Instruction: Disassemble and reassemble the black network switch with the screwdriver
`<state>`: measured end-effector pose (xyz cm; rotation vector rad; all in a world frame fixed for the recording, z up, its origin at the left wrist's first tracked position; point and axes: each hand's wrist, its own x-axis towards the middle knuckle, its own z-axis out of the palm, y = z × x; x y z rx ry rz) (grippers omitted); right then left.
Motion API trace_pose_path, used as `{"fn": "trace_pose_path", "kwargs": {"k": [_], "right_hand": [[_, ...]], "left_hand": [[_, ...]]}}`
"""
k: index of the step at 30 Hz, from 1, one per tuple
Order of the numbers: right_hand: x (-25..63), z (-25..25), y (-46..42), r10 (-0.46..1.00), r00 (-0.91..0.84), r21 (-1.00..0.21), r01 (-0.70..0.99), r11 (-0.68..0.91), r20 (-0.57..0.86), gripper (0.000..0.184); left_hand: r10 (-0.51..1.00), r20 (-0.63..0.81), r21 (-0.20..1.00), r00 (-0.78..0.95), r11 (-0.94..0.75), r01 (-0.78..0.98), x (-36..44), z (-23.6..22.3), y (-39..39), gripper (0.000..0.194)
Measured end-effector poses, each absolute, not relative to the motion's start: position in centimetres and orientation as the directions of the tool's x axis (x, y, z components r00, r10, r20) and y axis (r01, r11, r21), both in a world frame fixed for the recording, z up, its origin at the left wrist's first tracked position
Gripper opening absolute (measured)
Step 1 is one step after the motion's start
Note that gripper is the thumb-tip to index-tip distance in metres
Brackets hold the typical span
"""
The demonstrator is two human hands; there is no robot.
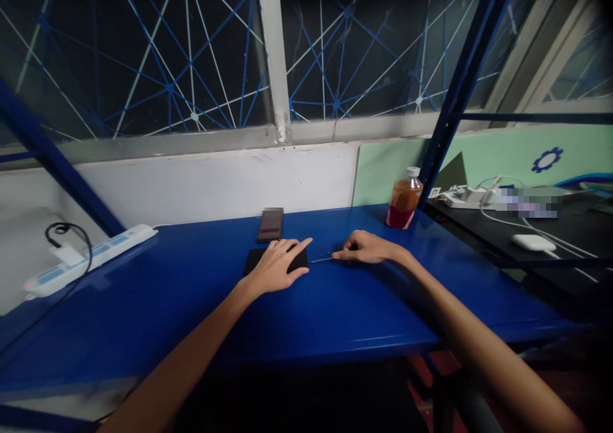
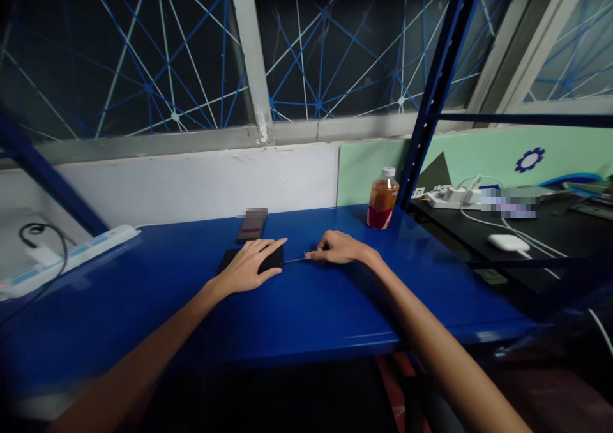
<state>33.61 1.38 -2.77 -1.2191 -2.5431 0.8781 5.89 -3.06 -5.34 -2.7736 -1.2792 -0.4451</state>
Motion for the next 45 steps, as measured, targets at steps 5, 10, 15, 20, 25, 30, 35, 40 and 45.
{"fn": "trace_pose_path", "kwargs": {"k": [5, 10, 15, 20, 25, 30, 35, 40, 45], "right_hand": [[33.64, -2.82, 1.4, 0.743, -0.667, -0.576, 0.629, 0.522, -0.055, 0.052], [33.45, -2.97, 1.13, 0.725, -0.668, -0.659, 0.624, 0.421, -0.169, 0.051], [33.32, -2.98, 1.02, 0.739, -0.649, -0.662, 0.635, 0.399, -0.177, 0.052], [33.4, -2.97, 1.44, 0.757, -0.631, -0.648, 0.651, 0.395, -0.173, 0.048], [33.81, -2.52, 1.3, 0.748, -0.645, -0.628, 0.651, 0.428, -0.159, 0.05], [33.99, -2.15, 1.03, 0.702, -0.696, -0.635, 0.614, 0.469, -0.154, 0.046], [33.91, -2.36, 0.91, 0.702, -0.684, -0.724, 0.585, 0.365, -0.198, 0.045], [33.63, -2.74, 0.99, 0.726, -0.663, -0.75, 0.571, 0.334, -0.182, 0.049], [33.42, -2.93, 1.23, 0.744, -0.645, -0.73, 0.593, 0.34, -0.177, 0.057]], "left_hand": [[0.741, 0.278, 0.067, 0.611, -0.65, 0.757, 5.94, -5.26, -3.11, 0.06], [0.741, 0.28, 0.061, 0.611, -0.649, 0.759, 5.92, -5.26, -3.12, 0.06], [0.741, 0.279, 0.063, 0.611, -0.649, 0.758, 5.9, -5.31, -3.08, 0.059], [0.742, 0.273, 0.073, 0.612, -0.65, 0.756, 5.95, -5.19, -3.09, 0.059], [0.742, 0.266, 0.068, 0.616, -0.651, 0.756, 5.93, -5.18, -3.12, 0.059], [0.74, 0.271, 0.066, 0.616, -0.653, 0.755, 5.85, -5.23, -3.07, 0.059], [0.742, 0.264, 0.057, 0.616, -0.65, 0.758, 5.89, -5.12, -3.15, 0.059], [0.746, 0.261, 0.058, 0.613, -0.646, 0.761, 5.96, -5.06, -3.18, 0.059], [0.743, 0.261, 0.057, 0.616, -0.649, 0.758, 5.93, -5.29, -3.03, 0.058]]}}
